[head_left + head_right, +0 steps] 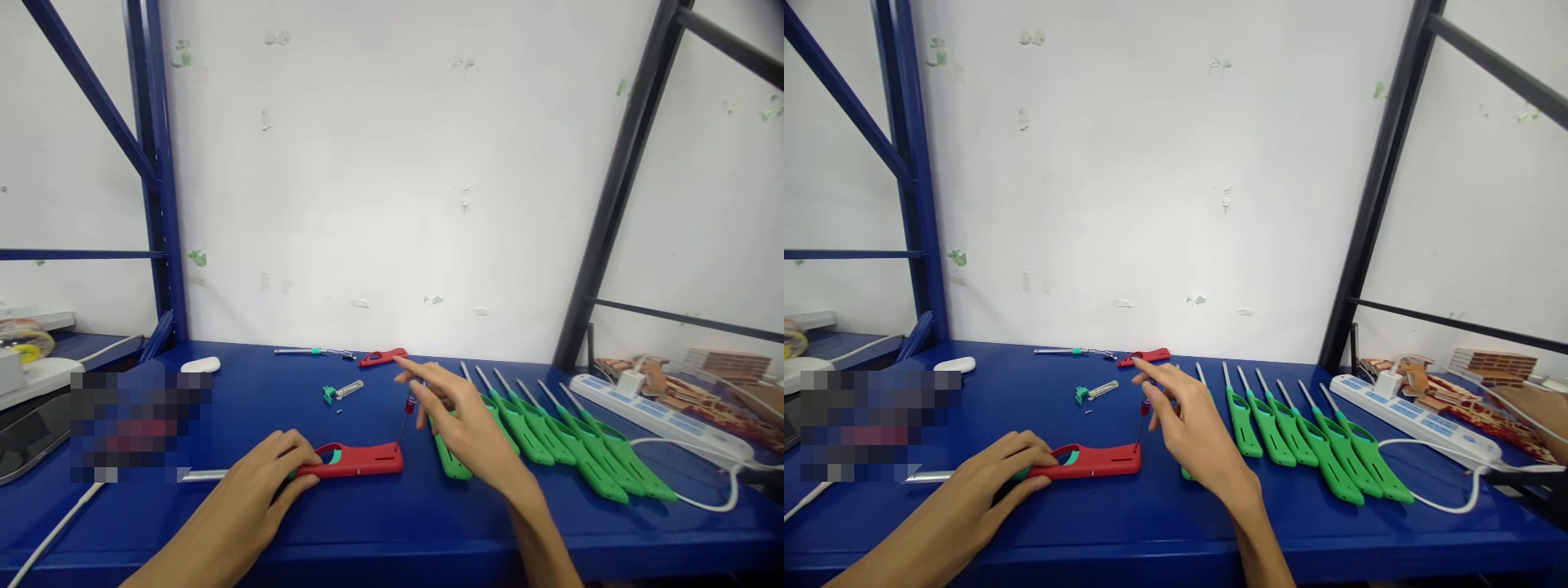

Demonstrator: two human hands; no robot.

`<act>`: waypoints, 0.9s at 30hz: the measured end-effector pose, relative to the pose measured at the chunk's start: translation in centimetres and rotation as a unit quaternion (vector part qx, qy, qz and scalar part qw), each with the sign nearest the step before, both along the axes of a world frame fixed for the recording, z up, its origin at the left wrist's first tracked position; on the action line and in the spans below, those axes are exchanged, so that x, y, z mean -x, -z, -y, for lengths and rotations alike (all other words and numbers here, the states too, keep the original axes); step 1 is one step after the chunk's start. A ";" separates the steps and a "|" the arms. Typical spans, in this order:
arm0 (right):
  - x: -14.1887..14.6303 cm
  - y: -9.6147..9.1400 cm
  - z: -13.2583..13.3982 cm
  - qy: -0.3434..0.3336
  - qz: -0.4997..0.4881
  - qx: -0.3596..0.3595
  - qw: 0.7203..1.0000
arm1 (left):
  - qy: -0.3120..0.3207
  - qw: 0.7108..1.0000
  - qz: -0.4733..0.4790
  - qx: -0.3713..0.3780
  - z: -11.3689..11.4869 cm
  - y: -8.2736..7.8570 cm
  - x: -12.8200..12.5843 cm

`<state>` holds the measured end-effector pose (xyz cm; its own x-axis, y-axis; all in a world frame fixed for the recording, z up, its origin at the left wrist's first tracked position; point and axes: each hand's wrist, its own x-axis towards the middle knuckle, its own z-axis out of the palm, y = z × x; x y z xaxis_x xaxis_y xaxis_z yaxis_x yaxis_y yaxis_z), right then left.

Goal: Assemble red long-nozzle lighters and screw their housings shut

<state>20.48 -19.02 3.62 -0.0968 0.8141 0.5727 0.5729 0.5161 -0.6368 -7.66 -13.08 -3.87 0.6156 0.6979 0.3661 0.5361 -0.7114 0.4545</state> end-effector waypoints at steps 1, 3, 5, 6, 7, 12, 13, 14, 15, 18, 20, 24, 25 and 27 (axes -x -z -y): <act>-0.1 0.0 0.0 -0.016 -0.003 0.017 1.000 | -0.001 1.000 -0.001 0.002 0.0 0.0 0.0; -0.1 0.1 -0.2 0.010 0.016 0.013 1.000 | -0.002 1.000 0.000 0.004 0.0 0.0 0.0; -0.2 0.2 -0.5 0.086 0.058 -0.031 0.994 | -0.005 1.000 -0.003 0.003 0.1 0.0 0.0; -0.2 0.2 -0.6 0.117 0.077 -0.053 0.989 | -0.007 1.000 -0.005 0.004 0.1 -0.1 0.0; -0.2 0.3 -0.6 0.129 0.091 -0.065 0.985 | -0.008 1.000 -0.007 0.005 0.2 -0.1 0.0; -0.4 0.4 -0.5 0.010 0.092 -0.033 0.995 | -0.008 1.000 -0.008 0.014 0.6 -0.4 0.0; -0.5 0.4 -0.5 0.014 0.101 -0.035 0.994 | -0.009 1.000 -0.008 0.016 0.7 -0.4 -0.1; -0.5 0.4 -0.5 0.034 0.115 -0.042 0.992 | -0.011 1.000 -0.009 0.018 0.7 -0.5 -0.1; -0.5 0.4 -0.5 0.062 0.129 -0.051 0.988 | -0.012 1.000 -0.009 0.019 0.8 -0.6 -0.2; -0.5 0.2 -0.5 0.103 0.146 -0.061 0.982 | -0.015 1.000 -0.008 0.016 0.8 -0.5 -0.2; -0.4 0.1 -0.4 0.064 0.132 -0.061 0.987 | -0.014 1.000 -0.006 0.009 0.5 -0.3 -0.1; 0.0 0.1 -0.3 0.007 0.120 -0.064 0.991 | -0.007 1.000 0.003 -0.011 -0.1 0.6 0.0; 0.1 0.2 -0.3 0.023 0.126 -0.068 0.989 | -0.007 1.000 0.004 -0.015 -0.3 0.7 0.0; 0.1 0.3 -0.4 0.066 0.142 -0.076 0.985 | -0.008 1.000 0.003 -0.015 -0.4 0.8 -0.1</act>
